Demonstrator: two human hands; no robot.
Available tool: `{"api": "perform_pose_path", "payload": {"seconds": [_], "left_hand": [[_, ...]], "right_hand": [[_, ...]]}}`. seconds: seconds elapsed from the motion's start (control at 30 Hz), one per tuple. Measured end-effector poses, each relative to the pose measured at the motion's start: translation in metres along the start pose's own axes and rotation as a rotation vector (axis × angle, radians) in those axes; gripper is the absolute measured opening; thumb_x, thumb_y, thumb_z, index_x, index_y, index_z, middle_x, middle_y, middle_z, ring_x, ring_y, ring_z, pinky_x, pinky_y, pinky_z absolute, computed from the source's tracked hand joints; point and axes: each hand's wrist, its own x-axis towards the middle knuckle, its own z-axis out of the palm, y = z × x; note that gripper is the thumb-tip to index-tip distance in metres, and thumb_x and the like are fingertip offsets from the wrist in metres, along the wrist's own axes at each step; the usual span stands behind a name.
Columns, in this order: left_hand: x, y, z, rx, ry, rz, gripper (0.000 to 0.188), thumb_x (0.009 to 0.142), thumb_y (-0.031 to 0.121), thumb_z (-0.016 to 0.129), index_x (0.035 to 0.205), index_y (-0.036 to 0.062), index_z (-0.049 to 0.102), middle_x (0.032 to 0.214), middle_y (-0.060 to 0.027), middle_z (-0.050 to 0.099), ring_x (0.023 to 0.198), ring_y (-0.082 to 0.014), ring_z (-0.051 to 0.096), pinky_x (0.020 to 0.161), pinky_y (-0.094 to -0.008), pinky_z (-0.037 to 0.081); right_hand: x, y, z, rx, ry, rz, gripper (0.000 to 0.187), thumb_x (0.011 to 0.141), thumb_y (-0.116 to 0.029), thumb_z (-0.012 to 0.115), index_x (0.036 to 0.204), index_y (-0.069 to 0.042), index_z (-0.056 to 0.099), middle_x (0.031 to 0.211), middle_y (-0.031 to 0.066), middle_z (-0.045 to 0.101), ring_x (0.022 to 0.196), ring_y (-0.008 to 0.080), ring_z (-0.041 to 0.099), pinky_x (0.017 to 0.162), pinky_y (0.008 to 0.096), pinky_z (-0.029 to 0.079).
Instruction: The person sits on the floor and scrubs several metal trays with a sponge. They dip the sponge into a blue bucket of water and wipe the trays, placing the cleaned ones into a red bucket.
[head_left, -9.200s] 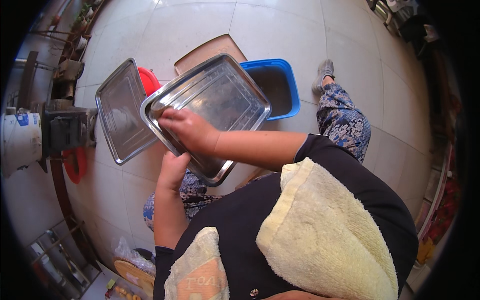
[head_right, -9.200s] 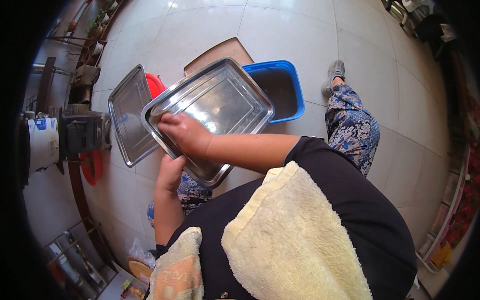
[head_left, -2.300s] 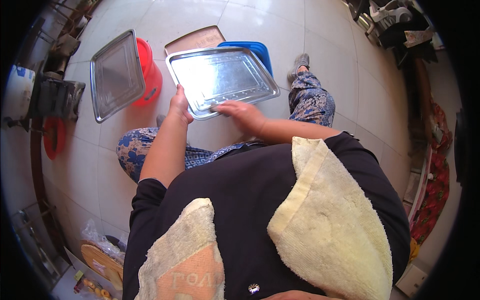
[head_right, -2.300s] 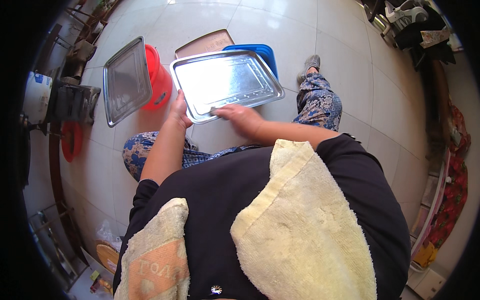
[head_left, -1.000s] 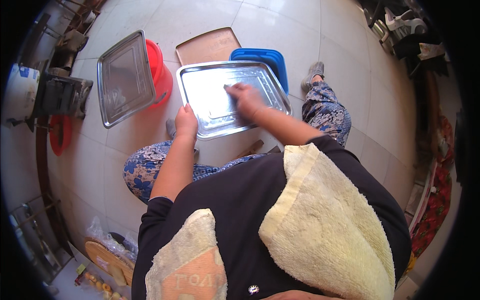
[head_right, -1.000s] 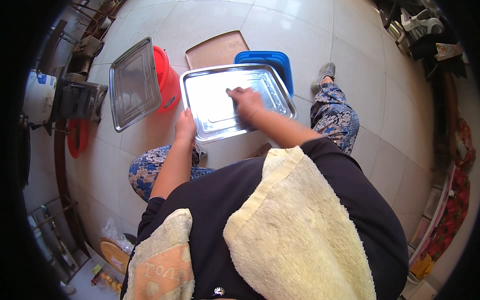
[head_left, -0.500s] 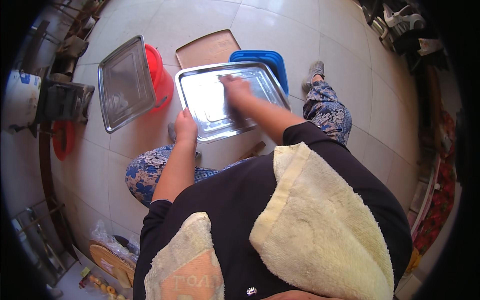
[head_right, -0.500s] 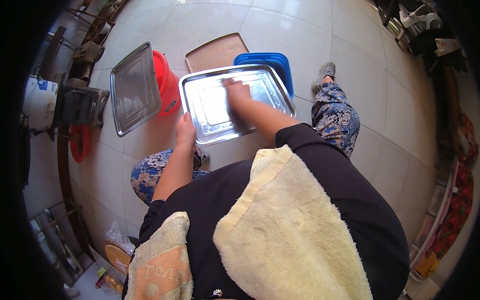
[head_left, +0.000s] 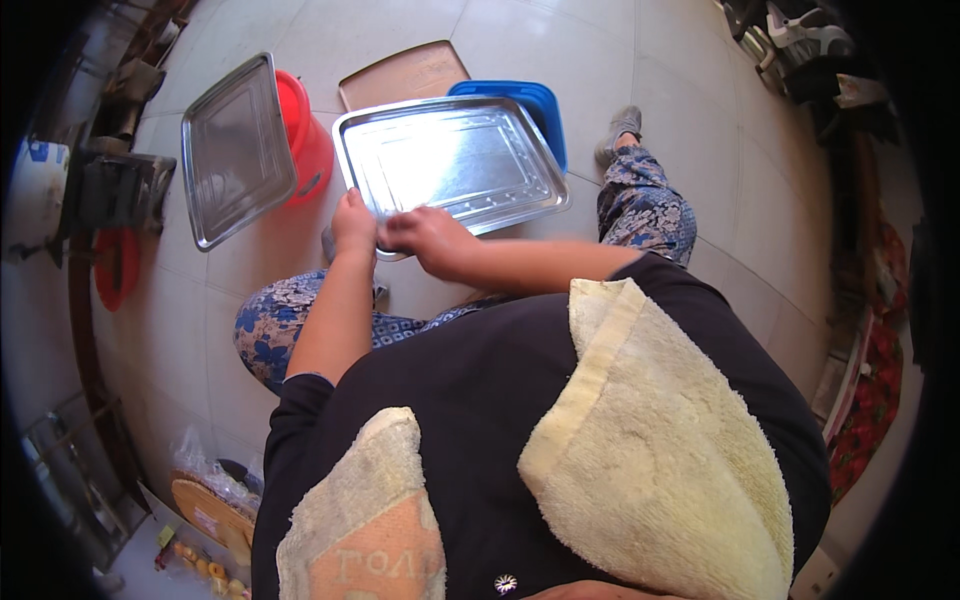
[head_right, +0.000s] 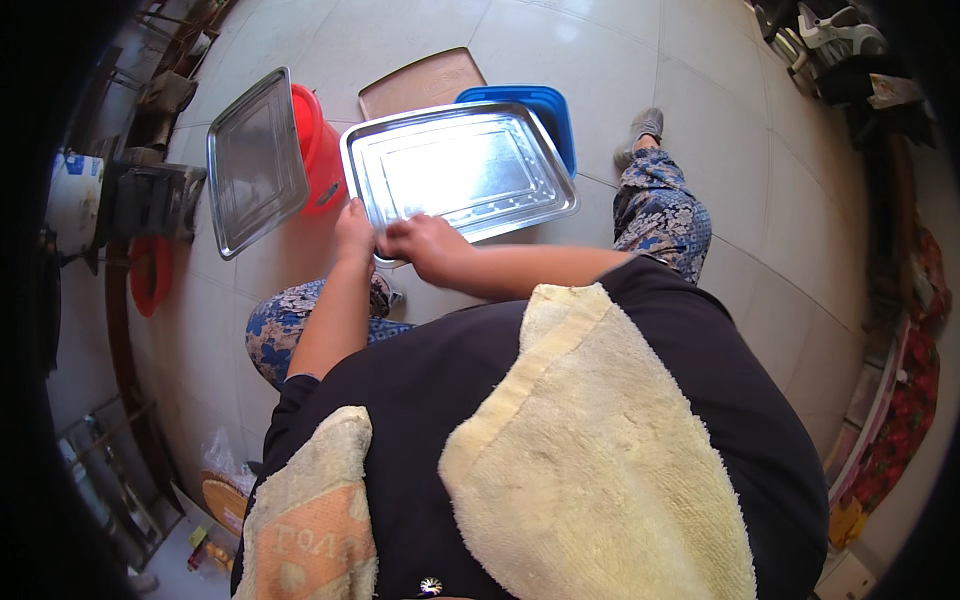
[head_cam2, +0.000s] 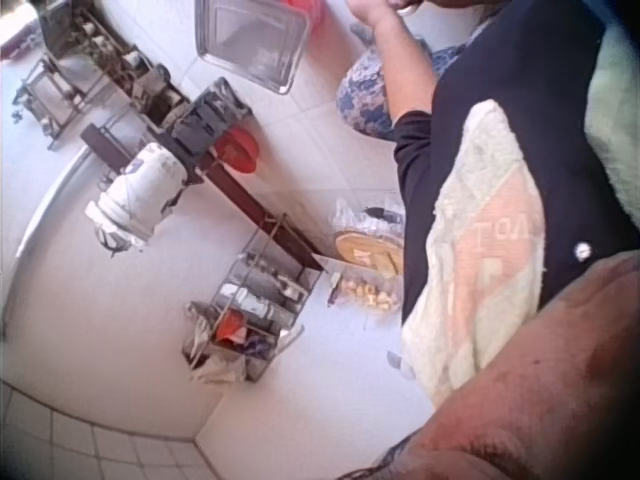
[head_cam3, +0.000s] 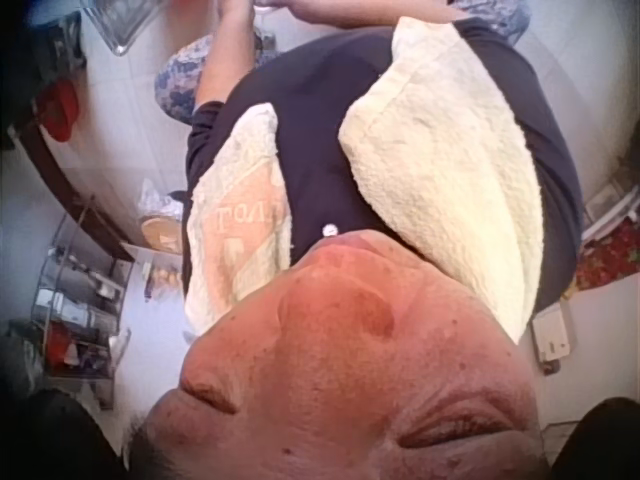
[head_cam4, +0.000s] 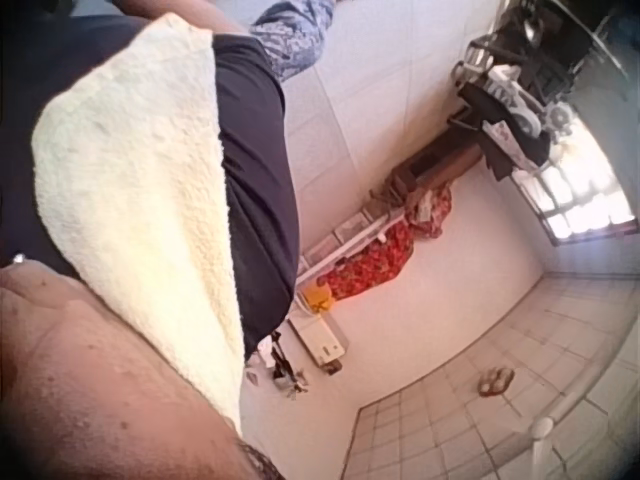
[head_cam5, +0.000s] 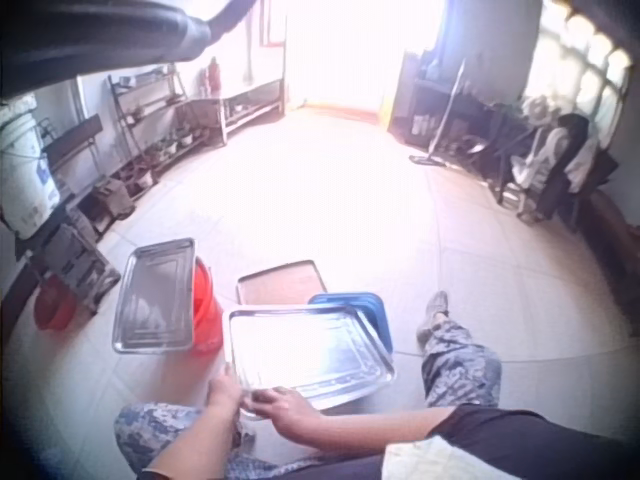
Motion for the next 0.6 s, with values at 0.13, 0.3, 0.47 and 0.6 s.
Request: {"api": "perform_pose_path", "payload": {"seconds": [0.13, 0.3, 0.47, 0.6], "left_hand": [[-0.001, -0.007, 0.004, 0.195, 0.003, -0.002, 0.043, 0.099, 0.032, 0.034, 0.11, -0.0026, 0.058, 0.103, -0.0192, 0.063, 0.095, -0.029, 0.059, 0.084, -0.0377, 0.045], [0.001, 0.005, -0.002, 0.077, -0.028, -0.064, 0.045, 0.099, 0.034, 0.033, 0.116, -0.0008, 0.056, 0.11, -0.0183, 0.06, 0.101, -0.0283, 0.058, 0.086, -0.0366, 0.044], [-0.002, 0.007, 0.0, 0.178, 0.02, -0.015, 0.045, 0.099, 0.035, 0.033, 0.114, -0.0003, 0.057, 0.108, -0.019, 0.061, 0.1, -0.0314, 0.058, 0.087, -0.0389, 0.044], [-0.011, 0.016, -0.009, 0.278, 0.033, -0.002, 0.044, 0.099, 0.035, 0.033, 0.114, 0.0005, 0.057, 0.104, -0.0185, 0.063, 0.099, -0.0311, 0.058, 0.086, -0.0392, 0.044]], "right_hand": [[-0.058, 0.031, -0.026, -0.072, 0.025, 0.02, 0.041, 0.084, 0.001, 0.048, 0.115, -0.022, 0.063, 0.121, 0.0014, 0.059, 0.113, 0.0216, 0.055, 0.1, 0.0421, 0.039], [-0.121, 0.151, -0.051, -0.457, -0.006, 0.572, 0.045, 0.083, -0.005, 0.052, 0.125, -0.021, 0.057, 0.132, 0.0012, 0.054, 0.121, 0.019, 0.052, 0.106, 0.0522, 0.028], [-0.027, 0.066, -0.018, -0.181, -0.13, 0.428, 0.04, 0.086, -0.011, 0.051, 0.125, -0.02, 0.056, 0.137, -0.0003, 0.05, 0.127, 0.0178, 0.047, 0.106, 0.0537, 0.029], [-0.007, 0.004, -0.004, -0.118, -0.078, 0.217, 0.037, 0.086, -0.009, 0.051, 0.119, -0.024, 0.058, 0.136, -0.0025, 0.051, 0.125, 0.0189, 0.048, 0.105, 0.0558, 0.03]]}}
